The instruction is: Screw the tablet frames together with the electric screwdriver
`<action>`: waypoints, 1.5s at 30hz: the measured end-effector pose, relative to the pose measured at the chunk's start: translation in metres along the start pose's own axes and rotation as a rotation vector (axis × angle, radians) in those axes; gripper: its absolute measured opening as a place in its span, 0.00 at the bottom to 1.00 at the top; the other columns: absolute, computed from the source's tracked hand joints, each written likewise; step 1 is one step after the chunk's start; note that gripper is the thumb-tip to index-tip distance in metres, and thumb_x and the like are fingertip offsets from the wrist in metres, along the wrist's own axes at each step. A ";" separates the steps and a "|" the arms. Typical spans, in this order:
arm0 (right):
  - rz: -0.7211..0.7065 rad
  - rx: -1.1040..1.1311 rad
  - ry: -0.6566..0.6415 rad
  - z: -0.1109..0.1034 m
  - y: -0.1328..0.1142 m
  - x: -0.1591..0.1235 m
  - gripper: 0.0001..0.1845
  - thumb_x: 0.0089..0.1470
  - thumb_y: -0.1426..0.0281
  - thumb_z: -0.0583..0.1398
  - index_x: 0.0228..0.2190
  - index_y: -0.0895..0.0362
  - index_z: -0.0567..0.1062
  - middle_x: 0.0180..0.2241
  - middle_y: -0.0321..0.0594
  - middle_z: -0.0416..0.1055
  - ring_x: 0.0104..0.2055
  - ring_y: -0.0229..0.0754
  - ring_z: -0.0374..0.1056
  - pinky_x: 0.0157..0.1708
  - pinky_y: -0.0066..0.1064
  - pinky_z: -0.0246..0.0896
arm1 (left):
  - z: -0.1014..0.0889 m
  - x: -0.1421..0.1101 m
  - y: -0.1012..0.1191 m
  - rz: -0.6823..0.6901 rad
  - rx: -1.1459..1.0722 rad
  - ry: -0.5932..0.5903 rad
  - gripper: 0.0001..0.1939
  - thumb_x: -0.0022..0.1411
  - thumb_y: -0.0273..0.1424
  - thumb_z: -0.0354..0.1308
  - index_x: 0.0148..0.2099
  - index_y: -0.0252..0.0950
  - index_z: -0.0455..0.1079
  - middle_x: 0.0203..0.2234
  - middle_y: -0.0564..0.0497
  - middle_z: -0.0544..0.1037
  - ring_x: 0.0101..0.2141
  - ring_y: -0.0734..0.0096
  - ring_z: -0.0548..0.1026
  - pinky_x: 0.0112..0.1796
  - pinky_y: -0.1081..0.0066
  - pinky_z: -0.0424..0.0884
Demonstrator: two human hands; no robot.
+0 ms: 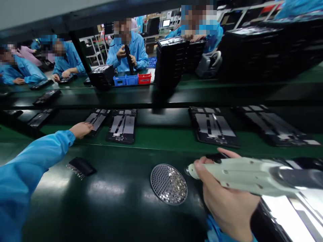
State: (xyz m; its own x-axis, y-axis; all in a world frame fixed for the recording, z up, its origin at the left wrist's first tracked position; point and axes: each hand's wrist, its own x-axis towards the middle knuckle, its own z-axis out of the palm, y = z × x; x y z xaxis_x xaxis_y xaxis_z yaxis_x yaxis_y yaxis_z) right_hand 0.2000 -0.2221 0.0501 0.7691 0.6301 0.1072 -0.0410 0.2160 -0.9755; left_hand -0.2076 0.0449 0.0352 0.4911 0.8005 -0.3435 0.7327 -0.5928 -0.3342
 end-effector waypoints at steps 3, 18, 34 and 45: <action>-0.026 -0.037 -0.013 -0.001 -0.001 0.001 0.30 0.28 0.64 0.78 0.38 0.48 0.79 0.26 0.35 0.71 0.32 0.44 0.69 0.49 0.45 0.75 | 0.004 0.001 0.002 -0.072 -0.020 0.102 0.20 0.69 0.38 0.61 0.59 0.35 0.68 0.57 0.42 0.71 0.55 0.55 0.72 0.54 0.49 0.72; -0.224 0.124 -0.072 -0.002 0.027 0.010 0.17 0.36 0.71 0.73 0.30 0.56 0.74 0.28 0.34 0.74 0.30 0.39 0.71 0.33 0.36 0.71 | -0.046 -0.152 0.168 0.196 0.000 0.954 0.32 0.63 0.20 0.49 0.69 0.24 0.54 0.60 0.29 0.70 0.61 0.47 0.70 0.58 0.52 0.72; -0.109 -0.049 -0.466 -0.025 0.034 -0.034 0.21 0.50 0.69 0.69 0.46 0.50 0.74 0.28 0.31 0.71 0.29 0.38 0.69 0.35 0.39 0.70 | 0.027 -0.171 0.200 0.118 -0.319 0.712 0.15 0.70 0.36 0.55 0.46 0.27 0.71 0.53 0.30 0.75 0.61 0.43 0.69 0.59 0.47 0.70; -0.066 0.016 -0.575 -0.021 0.046 -0.052 0.10 0.55 0.73 0.65 0.40 0.51 0.75 0.26 0.32 0.70 0.29 0.40 0.70 0.34 0.40 0.70 | 0.069 -0.146 0.156 -0.154 -0.181 0.617 0.13 0.73 0.36 0.51 0.42 0.31 0.67 0.49 0.36 0.80 0.57 0.42 0.74 0.50 0.50 0.76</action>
State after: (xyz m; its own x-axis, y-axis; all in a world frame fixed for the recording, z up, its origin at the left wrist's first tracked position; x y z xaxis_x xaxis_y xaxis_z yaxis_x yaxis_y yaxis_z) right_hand 0.1714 -0.2604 -0.0044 0.3007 0.9180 0.2587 -0.0180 0.2767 -0.9608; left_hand -0.1973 -0.1703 -0.0273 0.5149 0.8100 0.2808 0.8572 -0.4866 -0.1684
